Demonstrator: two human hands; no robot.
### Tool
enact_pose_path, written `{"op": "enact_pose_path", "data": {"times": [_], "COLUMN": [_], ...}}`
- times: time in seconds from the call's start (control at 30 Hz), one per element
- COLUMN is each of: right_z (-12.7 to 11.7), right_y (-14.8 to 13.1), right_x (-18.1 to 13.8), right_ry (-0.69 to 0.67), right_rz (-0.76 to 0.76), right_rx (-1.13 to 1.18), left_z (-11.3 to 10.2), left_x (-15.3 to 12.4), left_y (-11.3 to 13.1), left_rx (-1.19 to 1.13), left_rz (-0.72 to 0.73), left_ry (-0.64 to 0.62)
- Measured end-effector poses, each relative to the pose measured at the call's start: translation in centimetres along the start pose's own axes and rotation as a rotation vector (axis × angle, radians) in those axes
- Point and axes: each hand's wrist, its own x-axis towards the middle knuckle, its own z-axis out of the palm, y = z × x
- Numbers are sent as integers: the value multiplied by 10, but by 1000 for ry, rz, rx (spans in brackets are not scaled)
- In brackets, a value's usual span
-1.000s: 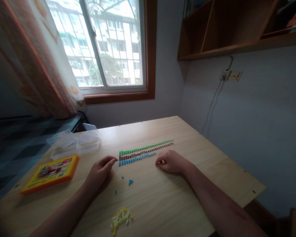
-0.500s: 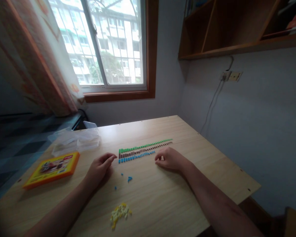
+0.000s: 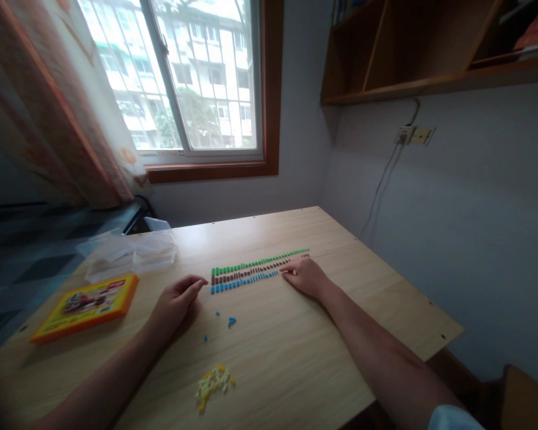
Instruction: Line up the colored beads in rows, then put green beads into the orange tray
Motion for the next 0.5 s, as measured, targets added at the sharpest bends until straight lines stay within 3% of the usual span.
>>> {"op": "enact_pose_path", "data": {"times": [0.5], "right_z": [2], "right_y": [0], "right_x": [-2], "right_ry": [-11], "right_rz": [-15], "right_rx": [-66], "left_z": [0], "left_x": [1], "left_y": [-3], "left_rx": [10], "left_rz": [20], "left_ry": [-29]}}
